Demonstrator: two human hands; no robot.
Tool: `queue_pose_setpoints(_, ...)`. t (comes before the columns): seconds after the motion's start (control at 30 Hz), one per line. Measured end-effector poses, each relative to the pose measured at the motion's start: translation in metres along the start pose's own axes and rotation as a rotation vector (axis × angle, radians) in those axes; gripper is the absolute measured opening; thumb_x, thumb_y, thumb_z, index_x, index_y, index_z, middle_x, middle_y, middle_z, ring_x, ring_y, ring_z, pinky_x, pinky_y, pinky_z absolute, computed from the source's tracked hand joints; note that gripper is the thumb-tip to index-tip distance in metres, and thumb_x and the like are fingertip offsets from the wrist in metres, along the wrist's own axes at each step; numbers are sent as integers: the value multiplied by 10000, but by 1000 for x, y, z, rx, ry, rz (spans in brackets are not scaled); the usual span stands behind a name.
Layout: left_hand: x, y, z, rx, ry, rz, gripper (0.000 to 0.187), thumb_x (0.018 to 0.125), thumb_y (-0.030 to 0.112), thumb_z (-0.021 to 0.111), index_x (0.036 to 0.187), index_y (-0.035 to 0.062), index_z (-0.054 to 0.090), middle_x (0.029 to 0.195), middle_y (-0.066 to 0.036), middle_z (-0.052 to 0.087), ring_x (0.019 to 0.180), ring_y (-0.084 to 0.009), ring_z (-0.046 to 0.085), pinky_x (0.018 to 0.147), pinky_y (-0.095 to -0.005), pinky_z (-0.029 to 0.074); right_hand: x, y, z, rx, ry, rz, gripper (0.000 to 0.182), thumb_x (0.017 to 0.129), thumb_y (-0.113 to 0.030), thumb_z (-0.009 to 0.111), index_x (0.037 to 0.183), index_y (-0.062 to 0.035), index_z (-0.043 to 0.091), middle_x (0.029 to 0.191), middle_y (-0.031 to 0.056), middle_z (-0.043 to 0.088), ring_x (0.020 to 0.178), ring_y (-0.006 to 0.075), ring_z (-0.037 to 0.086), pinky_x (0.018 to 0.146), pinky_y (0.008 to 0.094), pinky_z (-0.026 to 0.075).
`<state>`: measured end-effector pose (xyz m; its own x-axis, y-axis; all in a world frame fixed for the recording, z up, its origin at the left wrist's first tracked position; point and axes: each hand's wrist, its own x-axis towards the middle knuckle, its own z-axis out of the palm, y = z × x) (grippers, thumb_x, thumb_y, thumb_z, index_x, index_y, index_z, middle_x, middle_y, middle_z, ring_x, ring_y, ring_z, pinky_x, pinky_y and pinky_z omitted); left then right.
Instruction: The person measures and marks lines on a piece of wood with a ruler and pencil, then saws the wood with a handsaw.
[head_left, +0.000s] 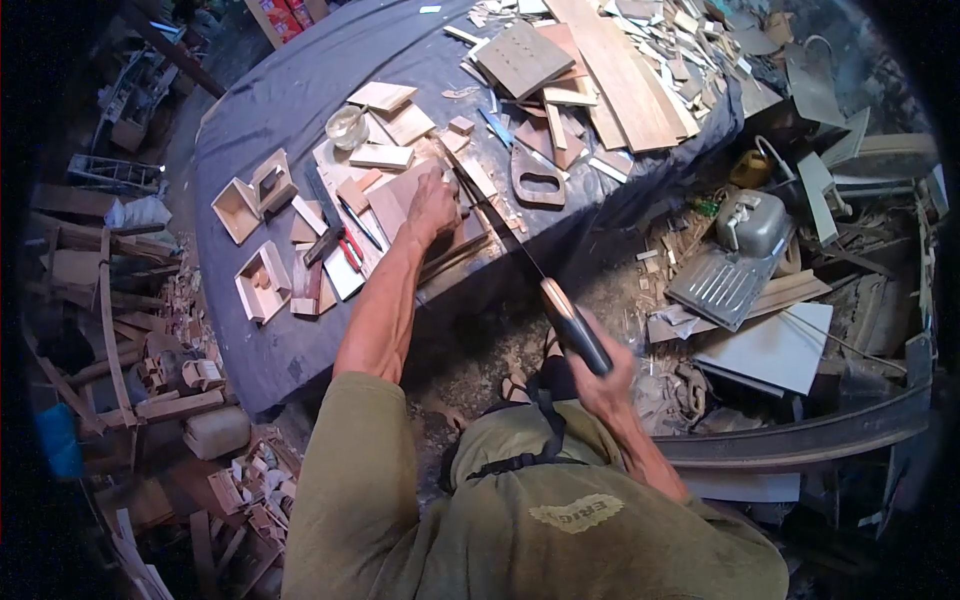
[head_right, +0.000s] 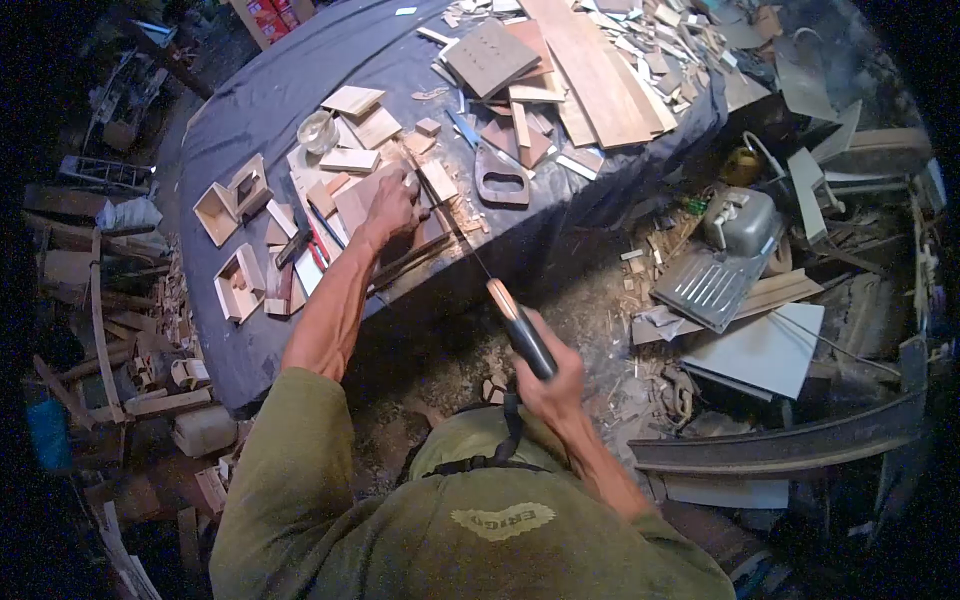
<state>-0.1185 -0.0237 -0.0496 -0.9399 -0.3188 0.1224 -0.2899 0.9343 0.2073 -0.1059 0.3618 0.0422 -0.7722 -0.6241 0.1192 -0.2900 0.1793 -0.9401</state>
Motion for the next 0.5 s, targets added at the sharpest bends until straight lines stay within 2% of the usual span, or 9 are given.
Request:
queue_pose_setpoints(0.03,-1,4,-7,3,-11,6,321,666,173,739,916,-28,730,951,-242,658,1049,-401,546,940,-448,471,14,9,10,81,-50,95,573,812,24,613,1377,-66,590,846,53,640,716,110,601,656,279,509)
queue_pose_setpoints(0.13,4,-7,3,16,62,3,321,662,187,745,903,-25,732,989,-250,659,1048,-404,545,935,-453,477,14,-3,8,155,-51,129,576,804,33,602,1369,-77,596,807,40,608,697,101,577,638,272,488)
queue_pose_setpoints(0.17,1,-12,17,8,98,-6,322,661,193,747,899,-24,733,1006,-253,661,1049,-404,544,933,-454,479,0,5,-1,30,-49,51,588,802,45,582,1379,-68,585,829,44,626,712,119,598,659,284,509)
queue_pose_setpoints(0.23,8,-14,15,45,41,-8,331,667,205,749,908,-23,734,1027,-257,655,1056,-410,544,932,-452,483,-25,10,-16,-9,-15,-63,597,800,48,573,1390,-51,573,861,50,648,725,138,614,681,296,525)
queue_pose_setpoints(0.3,0,-12,16,44,-9,-26,335,672,212,749,914,-20,737,1033,-257,651,1062,-414,545,931,-450,485,-32,19,-19,3,-53,-30,598,801,44,584,1392,-47,572,895,60,665,738,134,617,689,297,526)
queue_pose_setpoints(0.4,3,-6,6,33,-27,-18,328,672,209,749,914,-13,741,1019,-244,647,1071,-411,545,935,-445,484,12,-1,5,38,-88,129,595,804,42,597,1391,-52,574,939,71,681,771,119,622,698,293,521)
queue_pose_setpoints(0.47,2,-6,-1,81,-65,23,318,664,200,751,905,-9,743,1009,-229,644,1077,-402,546,939,-439,482,23,-2,13,56,-80,194,524,805,41,630,1327,28,594,1021,86,702,915,105,622,837,254,510)
queue_pose_setpoints(0.5,2,-13,19,20,73,-77,308,662,198,745,892,-7,747,986,-207,666,1077,-376,550,946,-431,475,22,0,11,68,-58,122,536,805,41,627,1339,9,595,1002,86,699,874,112,626,798,263,516)
